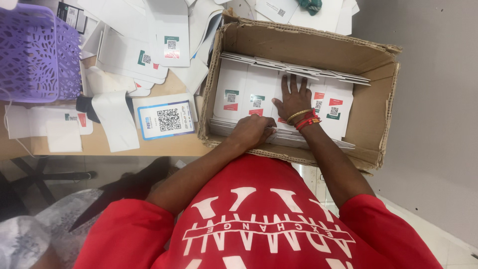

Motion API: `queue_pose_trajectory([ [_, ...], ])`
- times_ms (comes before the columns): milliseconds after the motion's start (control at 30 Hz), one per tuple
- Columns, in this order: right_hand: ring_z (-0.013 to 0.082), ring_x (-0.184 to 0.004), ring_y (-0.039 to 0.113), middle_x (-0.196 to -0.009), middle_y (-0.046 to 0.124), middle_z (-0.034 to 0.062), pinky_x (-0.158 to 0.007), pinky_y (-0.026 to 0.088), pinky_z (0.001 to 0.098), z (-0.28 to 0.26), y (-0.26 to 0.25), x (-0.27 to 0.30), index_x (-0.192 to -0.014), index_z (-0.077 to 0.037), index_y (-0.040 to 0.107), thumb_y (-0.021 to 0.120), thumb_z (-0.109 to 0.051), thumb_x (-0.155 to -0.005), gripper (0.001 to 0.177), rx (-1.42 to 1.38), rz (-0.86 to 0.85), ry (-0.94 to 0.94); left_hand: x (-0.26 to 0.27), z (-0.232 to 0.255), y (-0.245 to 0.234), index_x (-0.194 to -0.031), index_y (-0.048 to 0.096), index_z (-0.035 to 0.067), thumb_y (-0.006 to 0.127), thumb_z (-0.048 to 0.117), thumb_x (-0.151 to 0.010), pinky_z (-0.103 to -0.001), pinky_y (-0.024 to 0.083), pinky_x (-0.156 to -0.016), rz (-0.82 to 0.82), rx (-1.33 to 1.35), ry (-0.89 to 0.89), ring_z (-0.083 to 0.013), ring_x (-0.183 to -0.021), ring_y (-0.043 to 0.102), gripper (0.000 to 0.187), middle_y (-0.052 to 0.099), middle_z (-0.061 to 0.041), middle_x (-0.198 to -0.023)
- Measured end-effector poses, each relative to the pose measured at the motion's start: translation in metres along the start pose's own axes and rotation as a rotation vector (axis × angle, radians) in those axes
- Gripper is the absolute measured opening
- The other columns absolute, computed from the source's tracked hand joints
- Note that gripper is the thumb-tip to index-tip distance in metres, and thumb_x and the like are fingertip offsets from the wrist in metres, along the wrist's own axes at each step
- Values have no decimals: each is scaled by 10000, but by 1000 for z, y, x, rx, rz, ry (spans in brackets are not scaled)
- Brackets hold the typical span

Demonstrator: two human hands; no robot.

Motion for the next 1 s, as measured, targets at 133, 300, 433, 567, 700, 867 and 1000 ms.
queue_pose_trajectory([
  [133,612,-1462,195,-1676,200,239,-1113,299,670,-2,0,1,-1630,-72,225,565,-557,-970,887,-19,-8,-1,0,0,0,-1113,742,103,659,320,-965,-472,574,-833,18,2,13,-333,-875,741,276,769,-145,-896],
  [300,603,-1464,189,-1691,194,190,-1118,297,667,-6,0,-3,-1633,-82,214,547,-561,-969,885,-29,1,-8,-3,-3,2,-1090,753,113,663,317,-957,-466,577,-832,-7,8,0,-324,-872,746,260,774,-135,-907],
  [433,601,-1477,140,-1702,163,181,-1104,290,671,-8,5,-6,-1641,-92,177,470,-596,-995,870,-20,-43,39,-4,-3,5,-1112,745,109,661,306,-957,-468,580,-818,-11,-9,3,-324,-870,744,264,775,-136,-906],
  [567,579,-1502,81,-1702,139,165,-1091,276,665,-9,7,-8,-1644,-109,130,412,-621,-986,880,-49,-72,83,-2,-3,4,-1100,755,115,669,310,-948,-473,577,-816,-1,-3,14,-328,-865,740,262,774,-138,-903],
  [700,558,-1508,77,-1709,143,139,-1119,213,692,-7,11,-9,-1644,-137,127,387,-622,-1001,845,-19,-95,108,-2,1,3,-1121,742,111,658,321,-961,-470,578,-811,-29,-9,10,-321,-853,744,277,768,-142,-895],
  [867,514,-1501,155,-1681,233,177,-1117,190,718,-11,-5,-1,-1630,-84,217,449,-623,-992,867,-36,28,47,8,18,-29,-1133,735,94,668,317,-949,-474,575,-807,33,14,59,-331,-838,744,297,766,-161,-861],
  [1000,481,-1503,225,-1649,312,221,-1104,186,726,-13,-31,15,-1553,-49,403,532,-590,-951,819,-76,48,-3,22,29,-101,-1052,769,74,643,273,-1007,-452,585,-786,346,109,168,-320,-849,747,240,773,-165,-950],
])
Point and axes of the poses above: each hand's wrist, its own x-axis away from the middle knuckle, its own y-axis out of the palm, z = x × y, the point moved 8 cm from there along -x, towards the middle knuckle
